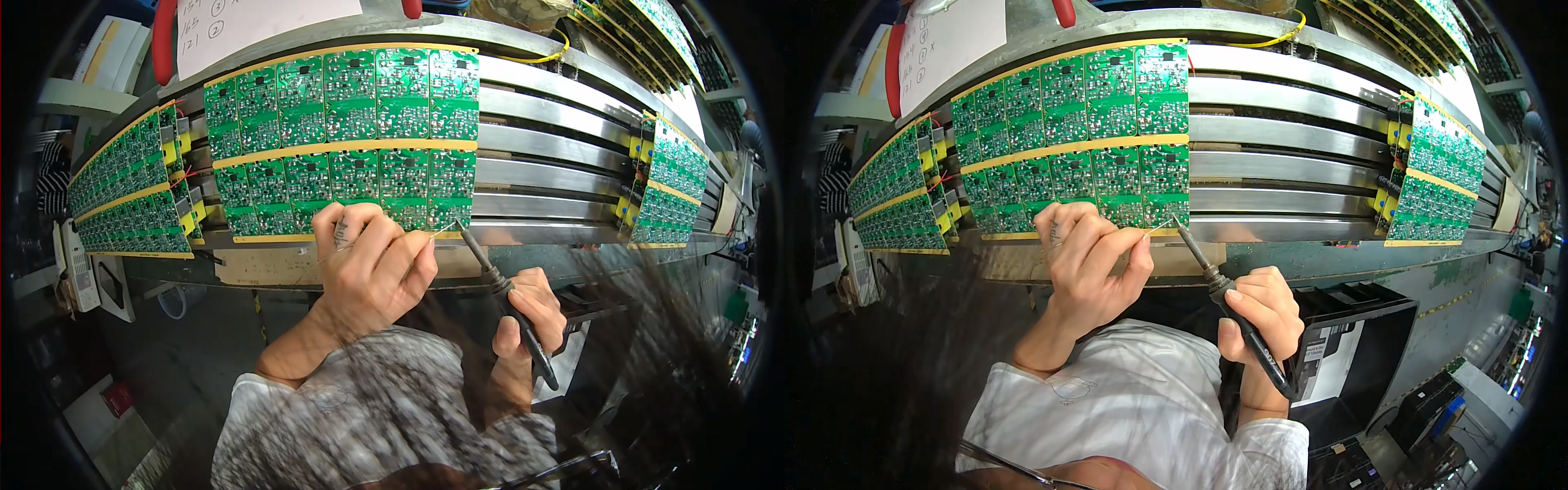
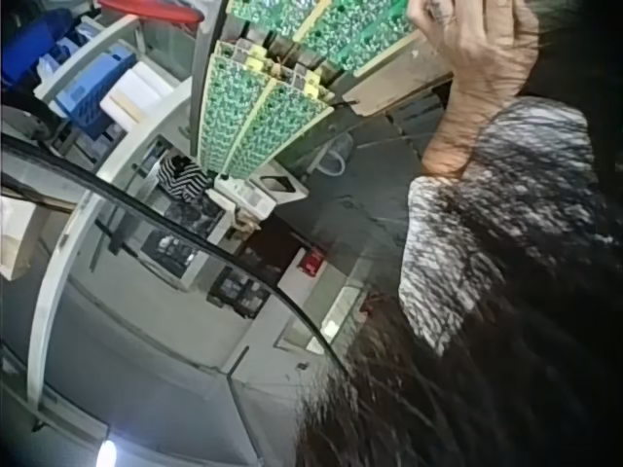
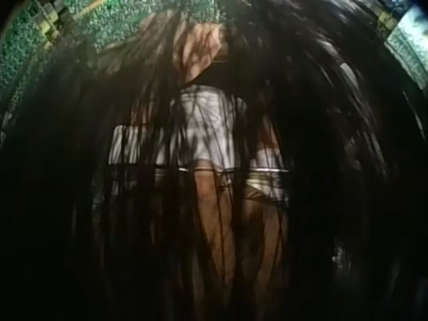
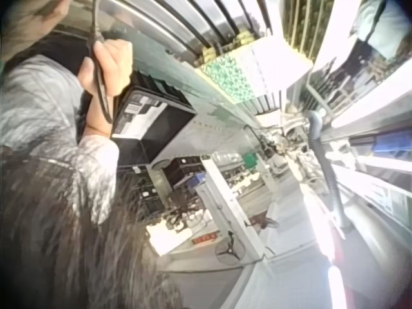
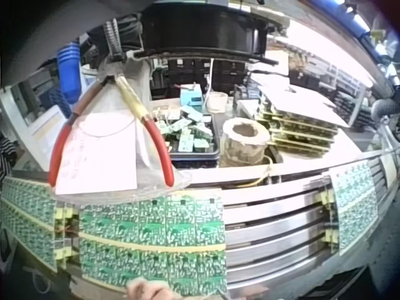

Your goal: The person solders joints on circuit board panels using a soldering iron and solder wire, turning and moving the panels along the metal workstation track.

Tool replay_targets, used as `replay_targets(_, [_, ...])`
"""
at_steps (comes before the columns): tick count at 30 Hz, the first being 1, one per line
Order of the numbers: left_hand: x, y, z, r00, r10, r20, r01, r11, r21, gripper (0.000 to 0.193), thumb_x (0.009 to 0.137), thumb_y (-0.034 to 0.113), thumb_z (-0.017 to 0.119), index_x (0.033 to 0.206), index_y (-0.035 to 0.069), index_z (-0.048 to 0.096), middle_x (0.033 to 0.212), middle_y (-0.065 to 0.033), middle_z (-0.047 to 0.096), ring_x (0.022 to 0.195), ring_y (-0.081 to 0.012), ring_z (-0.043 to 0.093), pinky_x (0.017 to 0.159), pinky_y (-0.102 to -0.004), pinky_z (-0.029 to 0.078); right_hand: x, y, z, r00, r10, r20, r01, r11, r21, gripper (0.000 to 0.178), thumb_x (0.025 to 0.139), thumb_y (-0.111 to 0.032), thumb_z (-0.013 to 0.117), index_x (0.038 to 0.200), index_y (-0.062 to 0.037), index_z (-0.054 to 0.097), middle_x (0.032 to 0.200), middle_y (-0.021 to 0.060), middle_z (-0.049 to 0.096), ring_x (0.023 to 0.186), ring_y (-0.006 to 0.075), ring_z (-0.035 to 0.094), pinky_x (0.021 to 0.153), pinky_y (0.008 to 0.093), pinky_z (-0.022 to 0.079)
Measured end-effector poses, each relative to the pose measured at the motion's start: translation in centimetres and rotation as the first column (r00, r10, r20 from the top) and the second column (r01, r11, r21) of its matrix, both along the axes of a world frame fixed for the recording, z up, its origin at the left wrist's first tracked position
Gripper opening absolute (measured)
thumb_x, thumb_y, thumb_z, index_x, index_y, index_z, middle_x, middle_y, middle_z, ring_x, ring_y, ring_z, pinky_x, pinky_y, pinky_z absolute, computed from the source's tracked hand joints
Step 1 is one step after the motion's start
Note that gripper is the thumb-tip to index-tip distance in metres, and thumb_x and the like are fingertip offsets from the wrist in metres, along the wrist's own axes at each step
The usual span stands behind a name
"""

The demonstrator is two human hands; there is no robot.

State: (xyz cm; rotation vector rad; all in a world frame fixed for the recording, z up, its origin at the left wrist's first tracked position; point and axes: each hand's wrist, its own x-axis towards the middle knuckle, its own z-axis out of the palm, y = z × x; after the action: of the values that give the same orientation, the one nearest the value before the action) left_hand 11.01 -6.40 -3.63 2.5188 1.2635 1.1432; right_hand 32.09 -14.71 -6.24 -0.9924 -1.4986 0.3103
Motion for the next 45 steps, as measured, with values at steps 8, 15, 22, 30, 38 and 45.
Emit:
replay_targets(8, [-0.2, -0.1, 0.4, 1.0, -0.011, 0.03, 0.012, 1.0, -0.025, 0.013, 0.082, 0.013, 0.078, 0.091, 0.013, 0.07, 0.079, 0.0001, 0.054, 0.084, -0.0237, 0.059, 0.085, -0.0453, 0.04, 0.3, -0.3, 0.0, 1.0, -0.01, 0.014, 0.01, 1.0, 0.021, 0.026, 0.092, -0.017, 0.071, 0.106, 0.0045, 0.066, 0.079, 0.0157, 0.067, 0.065, 0.0287, 0.064, 0.062, 0.0401, 0.052])
replay_targets(15, [-1.7, -0.3, 1.2, 0.985, -0.009, 0.173, -0.001, 0.999, 0.053, 0.028, 0.076, 0.0, 0.086, 0.101, 0.008, 0.076, 0.081, -0.0052, 0.053, 0.079, -0.0264, 0.055, 0.07, -0.038, 0.047, 1.3, -0.6, -0.4, 0.99, -0.139, -0.008, 0.139, 0.982, 0.129, 0.034, 0.101, -0.028, 0.067, 0.111, 0.0038, 0.061, 0.081, 0.017, 0.069, 0.066, 0.0267, 0.064, 0.061, 0.041, 0.05])
replay_targets(22, [-3.6, 0.3, 0.5, 0.999, 0.029, -0.035, -0.029, 0.999, 0.013, 0.028, 0.075, 0.006, 0.085, 0.1, 0.014, 0.077, 0.076, 0.0011, 0.047, 0.078, -0.0232, 0.055, 0.076, -0.0392, 0.041, 1.4, -0.7, 0.0, 0.985, -0.169, -0.029, 0.171, 0.978, 0.117, 0.034, 0.101, -0.028, 0.065, 0.106, 0.0055, 0.061, 0.079, 0.018, 0.069, 0.064, 0.0265, 0.063, 0.061, 0.0413, 0.049])
replay_targets(30, [-3.9, -0.3, -0.8, 0.998, 0.044, 0.055, -0.046, 0.998, 0.053, 0.012, 0.079, 0.011, 0.08, 0.086, 0.013, 0.07, 0.077, -0.0009, 0.051, 0.083, -0.0252, 0.058, 0.086, -0.0443, 0.04, -0.5, -0.4, 0.2, 0.996, -0.074, -0.04, 0.077, 0.994, 0.075, 0.035, 0.101, -0.03, 0.066, 0.106, 0.0047, 0.062, 0.077, 0.0165, 0.068, 0.063, 0.026, 0.062, 0.061, 0.0403, 0.049])
replay_targets(38, [-4.6, -0.6, -0.7, 0.992, 0.015, 0.127, -0.019, 0.999, 0.03, 0.012, 0.072, 0.007, 0.077, 0.081, 0.009, 0.069, 0.075, -0.0026, 0.053, 0.089, -0.0265, 0.063, 0.09, -0.048, 0.049, -1.8, 0.2, 0.6, 0.998, 0.065, -0.01, -0.065, 0.998, -0.01, 0.027, 0.096, -0.021, 0.069, 0.108, 0.0029, 0.064, 0.079, 0.0142, 0.067, 0.065, 0.0278, 0.063, 0.063, 0.0415, 0.051])
replay_targets(45, [-5.2, -0.5, -1.0, 0.989, -0.016, 0.147, 0.012, 1.0, 0.026, 0.011, 0.071, 0.007, 0.076, 0.079, 0.009, 0.068, 0.074, -0.0022, 0.052, 0.089, -0.0265, 0.064, 0.09, -0.0488, 0.051, -2.5, 0.6, 0.5, 0.996, 0.082, 0.023, -0.081, 0.996, -0.022, 0.026, 0.095, -0.02, 0.069, 0.107, 0.0026, 0.065, 0.079, 0.0138, 0.067, 0.065, 0.0278, 0.063, 0.064, 0.0419, 0.052])
